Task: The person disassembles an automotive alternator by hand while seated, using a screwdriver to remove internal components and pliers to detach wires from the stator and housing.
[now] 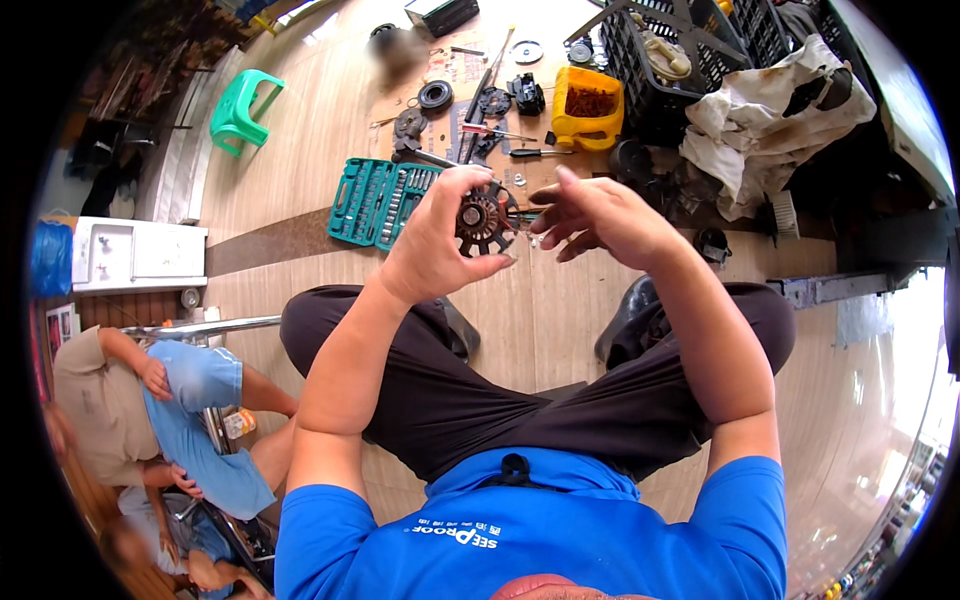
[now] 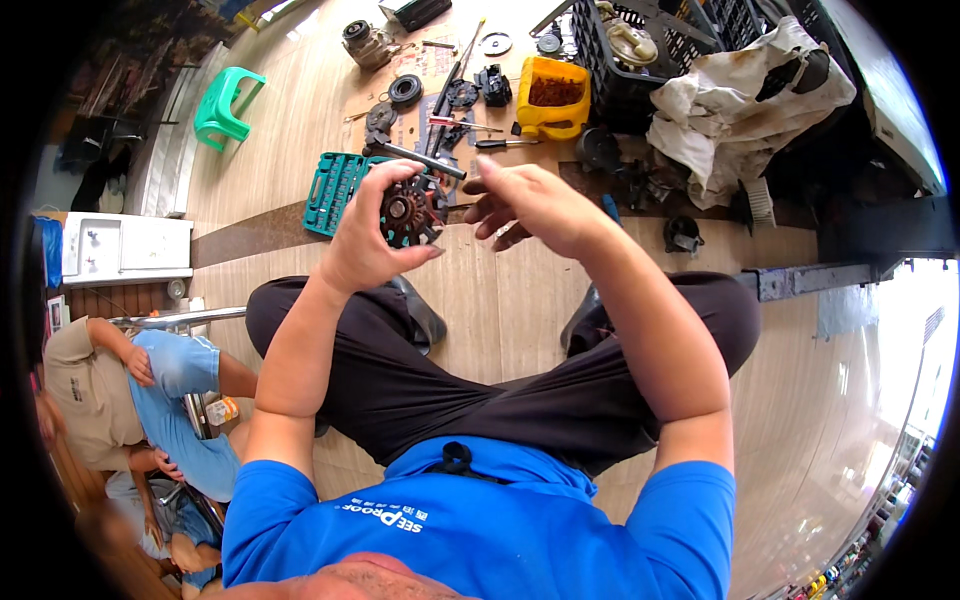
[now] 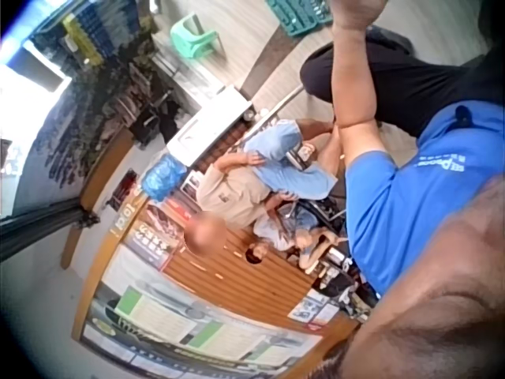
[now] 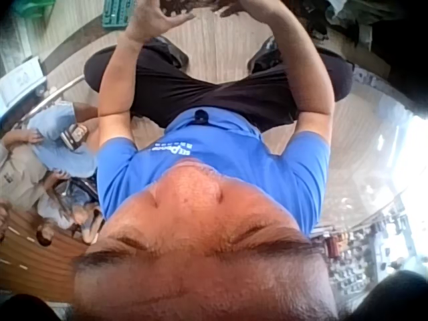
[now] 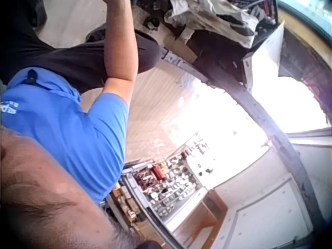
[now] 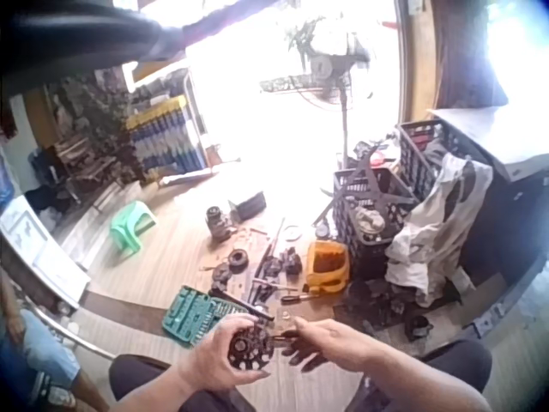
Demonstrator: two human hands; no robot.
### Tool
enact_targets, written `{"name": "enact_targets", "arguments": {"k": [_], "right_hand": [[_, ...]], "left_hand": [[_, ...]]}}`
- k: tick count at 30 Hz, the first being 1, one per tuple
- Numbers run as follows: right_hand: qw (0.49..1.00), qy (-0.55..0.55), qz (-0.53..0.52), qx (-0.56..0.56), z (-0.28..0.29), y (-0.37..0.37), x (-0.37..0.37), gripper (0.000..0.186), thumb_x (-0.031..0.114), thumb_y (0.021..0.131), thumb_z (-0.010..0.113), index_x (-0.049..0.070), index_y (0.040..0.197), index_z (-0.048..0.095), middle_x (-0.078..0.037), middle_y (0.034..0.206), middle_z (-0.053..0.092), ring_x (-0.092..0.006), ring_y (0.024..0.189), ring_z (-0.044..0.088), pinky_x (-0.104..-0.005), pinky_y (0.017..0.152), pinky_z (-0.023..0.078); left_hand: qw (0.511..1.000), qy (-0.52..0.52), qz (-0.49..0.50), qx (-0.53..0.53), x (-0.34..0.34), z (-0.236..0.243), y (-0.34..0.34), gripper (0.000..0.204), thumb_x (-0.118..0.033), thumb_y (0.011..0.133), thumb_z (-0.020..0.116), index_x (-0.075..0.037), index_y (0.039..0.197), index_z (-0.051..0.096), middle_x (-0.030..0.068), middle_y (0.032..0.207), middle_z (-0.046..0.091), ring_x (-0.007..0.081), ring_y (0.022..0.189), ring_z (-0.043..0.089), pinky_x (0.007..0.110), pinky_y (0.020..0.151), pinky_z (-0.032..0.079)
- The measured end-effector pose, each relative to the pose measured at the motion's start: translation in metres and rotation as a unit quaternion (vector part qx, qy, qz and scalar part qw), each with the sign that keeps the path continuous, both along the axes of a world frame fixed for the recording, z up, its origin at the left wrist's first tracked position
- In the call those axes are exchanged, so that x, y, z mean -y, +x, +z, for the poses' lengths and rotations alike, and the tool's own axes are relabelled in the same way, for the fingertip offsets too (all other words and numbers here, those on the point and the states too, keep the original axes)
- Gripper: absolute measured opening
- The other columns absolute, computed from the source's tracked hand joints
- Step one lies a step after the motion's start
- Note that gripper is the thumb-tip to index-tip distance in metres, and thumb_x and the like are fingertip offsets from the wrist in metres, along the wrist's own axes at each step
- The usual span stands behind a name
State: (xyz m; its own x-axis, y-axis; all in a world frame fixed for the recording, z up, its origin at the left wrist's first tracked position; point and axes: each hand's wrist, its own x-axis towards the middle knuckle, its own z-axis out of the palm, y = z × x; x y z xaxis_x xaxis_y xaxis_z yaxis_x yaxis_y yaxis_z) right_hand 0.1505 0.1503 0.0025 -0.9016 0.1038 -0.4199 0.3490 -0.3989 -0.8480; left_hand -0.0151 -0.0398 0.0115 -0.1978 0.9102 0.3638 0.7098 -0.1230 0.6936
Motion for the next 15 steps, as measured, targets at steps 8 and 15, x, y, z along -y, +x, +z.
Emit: {"name": "enact_targets", "arguments": {"k": [8,15], "right_hand": [[0.995,-0.071,0.023,-0.070,-0.030,-0.008,0.034,0.023,0.022,0.100,0.056,0.001,0.106,0.063,-0.005,0.089,0.067,-0.0115,0.075,0.065,-0.0275,0.069,0.055],[0.973,-0.177,-0.085,-0.123,-0.036,-0.011,0.033,0.024,0.017,0.101,0.053,0.003,0.119,0.060,-0.005,0.096,0.066,-0.0150,0.081,0.066,-0.0300,0.072,0.056]], "left_hand": [[0.997,0.011,-0.045,-0.058,-0.002,-0.008,0.005,0.097,-0.011,0.054,0.092,-0.004,0.135,0.039,0.0182,0.134,0.049,0.0335,0.125,0.050,0.041,0.103,0.042],[0.964,0.079,0.035,0.250,0.004,-0.009,-0.018,0.084,-0.032,0.084,0.076,-0.001,0.146,0.027,0.0160,0.140,0.044,0.0249,0.129,0.045,0.038,0.103,0.042]]}}
